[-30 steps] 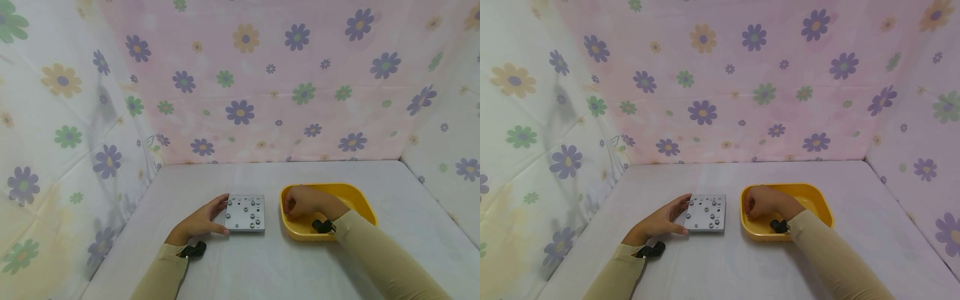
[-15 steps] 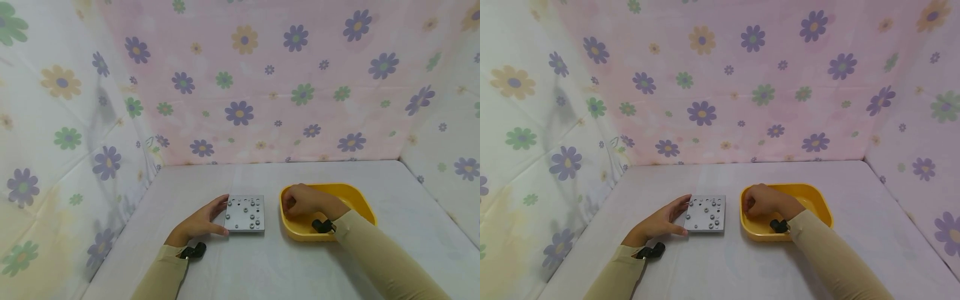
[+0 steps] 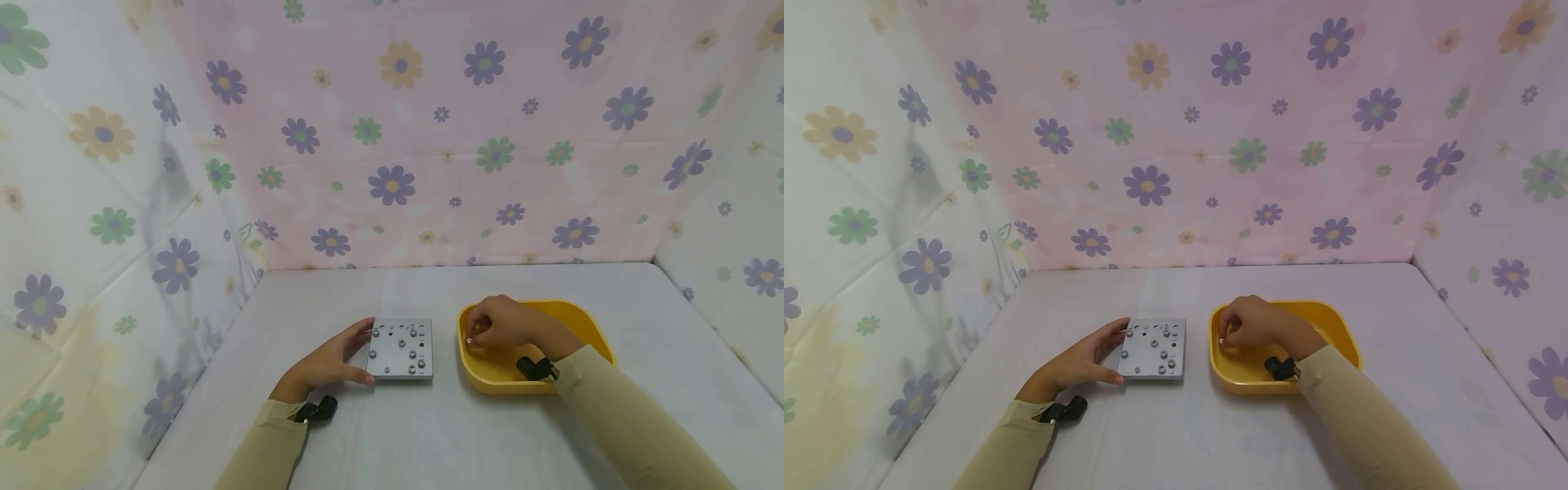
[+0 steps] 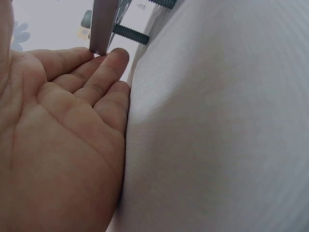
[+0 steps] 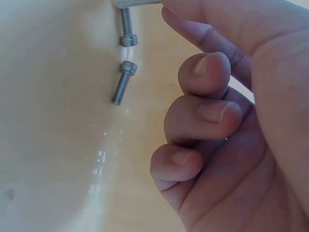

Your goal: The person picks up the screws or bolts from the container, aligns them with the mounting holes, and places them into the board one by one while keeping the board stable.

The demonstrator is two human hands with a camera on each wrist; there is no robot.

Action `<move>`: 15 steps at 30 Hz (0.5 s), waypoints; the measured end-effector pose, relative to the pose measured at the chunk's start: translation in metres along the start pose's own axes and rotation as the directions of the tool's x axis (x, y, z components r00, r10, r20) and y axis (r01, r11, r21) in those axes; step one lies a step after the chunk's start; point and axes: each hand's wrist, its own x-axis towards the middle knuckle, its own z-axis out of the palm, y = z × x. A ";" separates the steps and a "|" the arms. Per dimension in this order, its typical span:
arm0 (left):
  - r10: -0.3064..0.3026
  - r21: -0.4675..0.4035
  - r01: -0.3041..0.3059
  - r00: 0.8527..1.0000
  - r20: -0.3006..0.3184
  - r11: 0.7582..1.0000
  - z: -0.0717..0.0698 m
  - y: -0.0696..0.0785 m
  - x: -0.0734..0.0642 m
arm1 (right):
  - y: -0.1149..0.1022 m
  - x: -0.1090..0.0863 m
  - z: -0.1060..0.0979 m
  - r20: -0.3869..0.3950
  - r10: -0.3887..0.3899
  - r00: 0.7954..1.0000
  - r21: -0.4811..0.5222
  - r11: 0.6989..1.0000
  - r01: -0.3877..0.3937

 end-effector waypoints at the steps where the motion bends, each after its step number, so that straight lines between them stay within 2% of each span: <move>1: -0.002 -0.001 0.002 1.000 -0.001 1.000 0.000 0.000 0.000 | 0.000 -0.001 0.000 -0.007 -0.003 1.000 -0.002 1.000 0.003; 15: 0.003 0.011 -0.003 1.000 -0.003 1.000 0.000 0.002 0.000 | -0.002 -0.011 -0.010 -0.147 -0.078 0.986 -0.023 0.997 0.075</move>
